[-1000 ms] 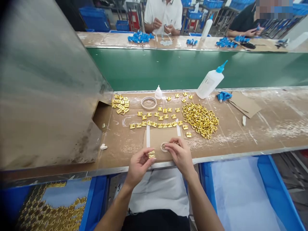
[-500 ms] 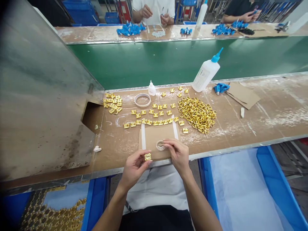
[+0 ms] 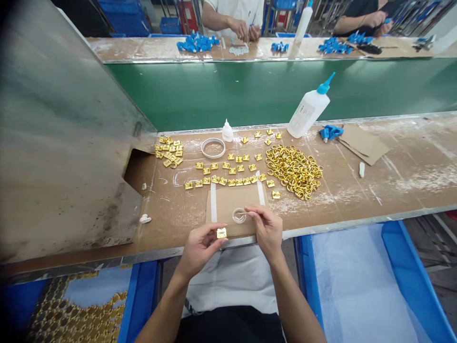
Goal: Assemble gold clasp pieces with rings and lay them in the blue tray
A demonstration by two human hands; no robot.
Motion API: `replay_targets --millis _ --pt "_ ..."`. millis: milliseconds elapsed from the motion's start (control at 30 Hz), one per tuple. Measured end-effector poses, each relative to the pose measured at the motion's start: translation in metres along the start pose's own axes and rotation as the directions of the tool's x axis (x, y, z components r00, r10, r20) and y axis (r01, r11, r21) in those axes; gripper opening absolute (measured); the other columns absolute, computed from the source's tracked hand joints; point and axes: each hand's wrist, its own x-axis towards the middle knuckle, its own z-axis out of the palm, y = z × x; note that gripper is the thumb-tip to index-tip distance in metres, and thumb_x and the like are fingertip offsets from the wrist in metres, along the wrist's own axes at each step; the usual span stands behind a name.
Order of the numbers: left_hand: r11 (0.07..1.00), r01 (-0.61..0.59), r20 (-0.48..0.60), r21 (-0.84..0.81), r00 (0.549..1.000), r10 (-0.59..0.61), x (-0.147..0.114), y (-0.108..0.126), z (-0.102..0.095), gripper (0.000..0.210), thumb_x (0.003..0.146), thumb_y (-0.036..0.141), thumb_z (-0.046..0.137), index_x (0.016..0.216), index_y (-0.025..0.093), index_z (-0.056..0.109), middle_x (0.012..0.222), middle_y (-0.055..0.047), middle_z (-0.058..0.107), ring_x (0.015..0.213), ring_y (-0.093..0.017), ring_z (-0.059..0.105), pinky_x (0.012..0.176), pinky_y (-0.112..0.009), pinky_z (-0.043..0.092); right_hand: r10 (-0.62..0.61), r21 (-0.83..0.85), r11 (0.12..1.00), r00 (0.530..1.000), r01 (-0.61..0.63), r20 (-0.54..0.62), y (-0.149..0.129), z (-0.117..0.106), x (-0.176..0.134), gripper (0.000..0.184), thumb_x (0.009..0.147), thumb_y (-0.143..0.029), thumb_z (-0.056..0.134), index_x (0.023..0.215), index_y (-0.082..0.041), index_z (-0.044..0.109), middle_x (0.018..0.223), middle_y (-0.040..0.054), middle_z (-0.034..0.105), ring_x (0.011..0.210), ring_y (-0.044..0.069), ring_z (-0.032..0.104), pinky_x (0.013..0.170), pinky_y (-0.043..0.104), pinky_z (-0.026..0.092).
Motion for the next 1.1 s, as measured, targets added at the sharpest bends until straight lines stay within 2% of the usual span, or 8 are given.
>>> replay_targets --millis 267,533,700,767,900,1100 --pt "0.995 0.095 0.047 -0.031 0.994 -0.094 0.004 0.007 -0.001 0.025 0.082 0.028 0.072 0.101 0.012 0.074 0.068 0.0 0.063 0.056 -0.011 0.058 0.052 -0.02 0.052 0.056 0.012 0.998 0.998 -0.056 -0.002 -0.001 -0.003 -0.002 0.017 0.092 -0.032 0.067 0.086 -0.022 0.079 0.084 0.0053 0.083 0.067 0.02 0.077 0.063 0.03 0.063" --pt "0.998 0.057 0.057 0.011 0.997 -0.058 0.005 0.003 0.0 0.027 0.083 0.033 0.075 0.101 0.013 0.075 0.07 0.0 0.06 0.058 -0.011 0.058 0.054 -0.02 0.053 0.043 0.046 0.998 0.998 -0.042 -0.04 -0.007 -0.003 0.003 0.02 0.091 -0.038 0.07 0.083 -0.021 0.077 0.078 0.0059 0.082 0.064 0.02 0.076 0.057 0.029 0.061" --pt "0.998 0.066 0.043 0.001 0.997 -0.066 0.003 0.002 0.0 0.029 0.084 0.034 0.075 0.103 0.013 0.075 0.07 0.0 0.061 0.059 -0.013 0.063 0.057 -0.022 0.055 0.02 0.081 0.997 0.994 -0.011 -0.106 -0.027 -0.001 -0.014 0.015 0.095 -0.034 0.069 0.087 -0.022 0.075 0.079 0.0043 0.081 0.06 0.017 0.072 0.054 0.026 0.059" --pt "0.998 0.066 0.039 0.004 0.997 -0.066 0.003 0.002 0.001 0.029 0.084 0.034 0.075 0.103 0.013 0.075 0.071 -0.001 0.062 0.06 -0.013 0.064 0.058 -0.023 0.056 0.002 0.084 0.996 0.996 0.005 -0.085 -0.034 0.001 -0.024 0.011 0.096 -0.031 0.069 0.091 -0.023 0.075 0.082 0.0034 0.081 0.058 0.015 0.071 0.056 0.027 0.06" --pt "0.997 0.073 0.032 -0.022 0.997 -0.072 0.002 0.002 0.002 0.029 0.083 0.035 0.076 0.102 0.012 0.074 0.072 -0.002 0.065 0.062 -0.014 0.066 0.059 -0.023 0.057 -0.039 0.057 0.998 0.999 0.039 -0.015 -0.036 0.009 -0.04 0.012 0.098 -0.03 0.067 0.094 -0.023 0.076 0.087 0.0048 0.081 0.067 0.018 0.074 0.058 0.029 0.063" --pt "0.996 0.078 0.042 -0.034 0.996 -0.076 0.002 0.003 0.002 0.029 0.084 0.037 0.075 0.101 0.013 0.073 0.071 -0.002 0.067 0.06 -0.014 0.065 0.058 -0.023 0.057 0.007 0.043 0.999 0.999 -0.009 0.042 -0.03 0.017 -0.043 0.015 0.099 -0.032 0.064 0.094 -0.023 0.074 0.087 0.005 0.081 0.06 0.016 0.071 0.056 0.028 0.063"
